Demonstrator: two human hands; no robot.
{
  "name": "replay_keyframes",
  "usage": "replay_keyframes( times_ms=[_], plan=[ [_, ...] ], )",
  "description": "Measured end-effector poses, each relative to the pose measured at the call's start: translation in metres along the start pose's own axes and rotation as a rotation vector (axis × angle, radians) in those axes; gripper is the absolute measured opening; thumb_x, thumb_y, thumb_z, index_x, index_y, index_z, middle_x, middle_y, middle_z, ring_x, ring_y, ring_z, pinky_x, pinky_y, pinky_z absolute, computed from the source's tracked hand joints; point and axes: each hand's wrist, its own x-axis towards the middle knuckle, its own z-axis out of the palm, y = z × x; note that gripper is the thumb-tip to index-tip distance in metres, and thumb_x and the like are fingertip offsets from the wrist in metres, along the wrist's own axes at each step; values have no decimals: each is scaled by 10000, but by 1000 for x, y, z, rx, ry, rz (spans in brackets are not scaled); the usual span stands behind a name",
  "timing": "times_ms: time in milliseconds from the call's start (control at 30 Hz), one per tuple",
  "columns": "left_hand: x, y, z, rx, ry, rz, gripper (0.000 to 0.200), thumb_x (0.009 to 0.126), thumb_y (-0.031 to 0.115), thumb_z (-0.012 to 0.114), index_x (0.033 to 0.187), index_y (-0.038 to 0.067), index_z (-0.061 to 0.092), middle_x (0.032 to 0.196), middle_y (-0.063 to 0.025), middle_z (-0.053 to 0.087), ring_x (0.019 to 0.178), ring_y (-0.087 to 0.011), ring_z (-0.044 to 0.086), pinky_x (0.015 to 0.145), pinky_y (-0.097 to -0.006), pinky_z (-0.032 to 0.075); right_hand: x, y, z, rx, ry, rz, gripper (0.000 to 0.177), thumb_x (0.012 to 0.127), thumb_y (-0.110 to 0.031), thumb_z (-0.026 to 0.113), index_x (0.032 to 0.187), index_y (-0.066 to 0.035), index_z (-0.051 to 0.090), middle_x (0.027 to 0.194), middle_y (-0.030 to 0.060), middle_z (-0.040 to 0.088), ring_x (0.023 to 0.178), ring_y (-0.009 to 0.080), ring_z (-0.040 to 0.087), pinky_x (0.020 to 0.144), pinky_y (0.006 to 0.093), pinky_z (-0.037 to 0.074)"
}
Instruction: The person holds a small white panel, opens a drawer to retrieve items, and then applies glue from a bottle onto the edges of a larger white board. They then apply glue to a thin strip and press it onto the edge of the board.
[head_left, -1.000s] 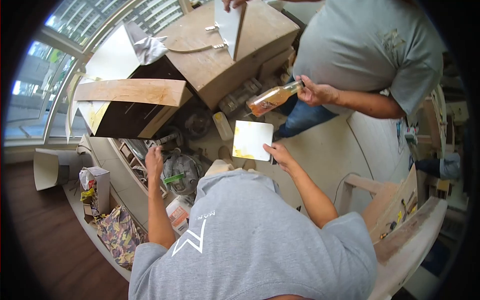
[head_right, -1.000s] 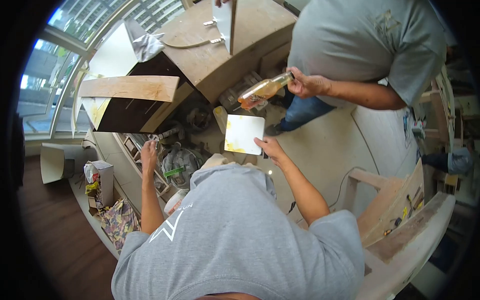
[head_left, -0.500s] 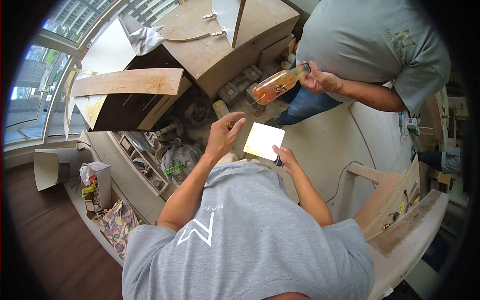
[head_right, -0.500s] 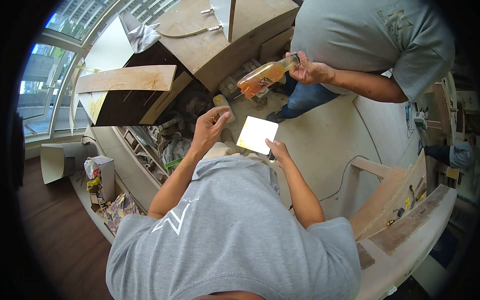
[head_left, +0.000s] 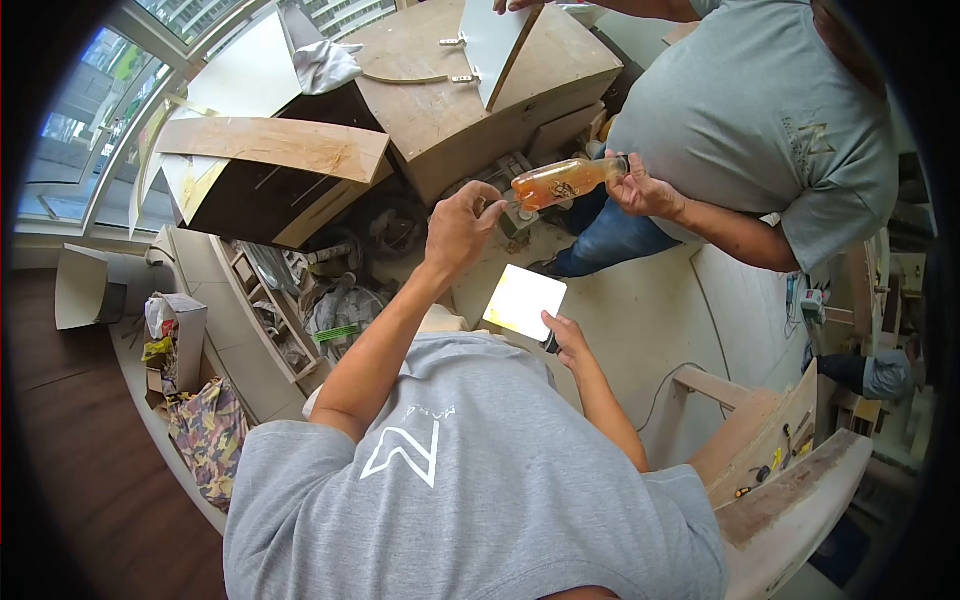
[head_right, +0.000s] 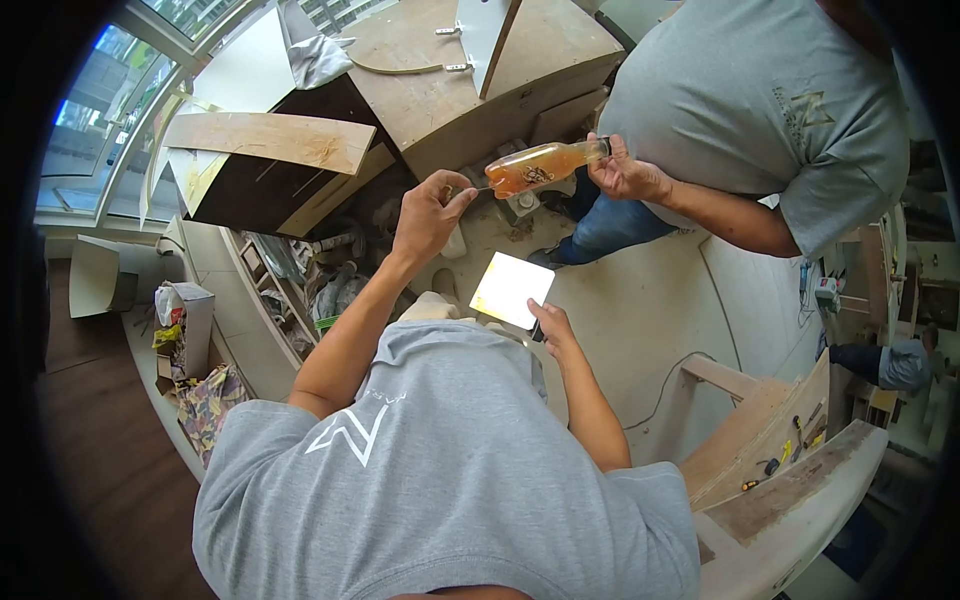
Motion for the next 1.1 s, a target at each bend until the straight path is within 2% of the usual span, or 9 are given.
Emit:
replay_keyframes(
  times_ms=[133, 400, 533, 633, 733, 767, 867, 967, 1100],
  plan=[
    [2, 0, 0, 5, -43, 14, 183, 792, 225, 607, 853, 53, 622, 629, -131, 581, 554, -236, 574, 536, -321, 438, 2, -4, -4, -40, -33, 26, 358, 823, -333, 609, 965, -10, 552, 778, 46, 590, 608, 113, 550, 516, 261, 463],
    [1, -5, 5, -19, -64, 26, 241, 827, 226, 558, 856, -8, 608, 692, -195, 594, 631, -303, 603, 577, -345, 454, 14, 3, -10, -58, -61, 45, 359, 825, -329, 608, 956, 2, 557, 790, 44, 598, 621, 113, 556, 522, 268, 471],
    [-1, -17, 1, -110, 72, 5, 244, 834, 228, 553, 876, -9, 600, 667, -151, 597, 608, -233, 590, 585, -321, 451, 20, 4, -7, -70, -34, 38, 358, 828, -326, 605, 950, 7, 558, 776, 44, 594, 613, 117, 554, 522, 270, 476],
    [-9, -64, -10, -162, 119, -96, 223, 837, 191, 533, 914, -11, 589, 661, -66, 588, 595, -132, 539, 588, -278, 442, 8, -6, -6, -51, -27, 42, 341, 831, -319, 601, 956, -5, 560, 786, 49, 596, 625, 118, 556, 526, 273, 481],
    [-30, -142, -19, -205, 15, -285, 202, 832, 138, 495, 927, -14, 588, 672, -66, 596, 596, -127, 548, 597, -268, 448, 11, -1, -15, -30, -15, 39, 337, 830, -319, 603, 969, -16, 557, 804, 48, 591, 648, 121, 555, 521, 279, 480],
    [-42, -160, -26, -219, -97, -379, 207, 818, 98, 468, 936, -24, 586, 708, -69, 619, 614, -119, 577, 601, -267, 466, 12, 1, -18, -22, -18, 51, 343, 826, -322, 608, 974, -18, 554, 811, 49, 586, 654, 125, 553, 520, 285, 479],
    [-94, -217, -38, -175, -116, -508, 199, 799, 64, 512, 944, -58, 572, 747, -97, 636, 635, -137, 612, 585, -263, 489, 6, 2, -26, -10, 22, 74, 352, 821, -319, 615, 973, -8, 552, 809, 55, 576, 643, 132, 547, 508, 290, 474],
    [-141, -241, -53, -460, 63, -773, 215, 771, 31, 576, 946, -94, 557, 759, -123, 641, 625, -163, 626, 551, -242, 499, -3, -2, -33, -29, 82, 95, 360, 820, -309, 618, 954, 20, 553, 779, 63, 560, 610, 133, 533, 497, 283, 469],
    [-173, -248, -67, -478, 251, -911, 223, 750, 31, 635, 923, -89, 562, 740, -112, 637, 581, -149, 616, 518, -213, 488, 6, 3, -47, -53, 81, 114, 370, 815, -320, 622, 967, 9, 546, 787, 59, 554, 629, 136, 530, 506, 294, 472]
  ],
)
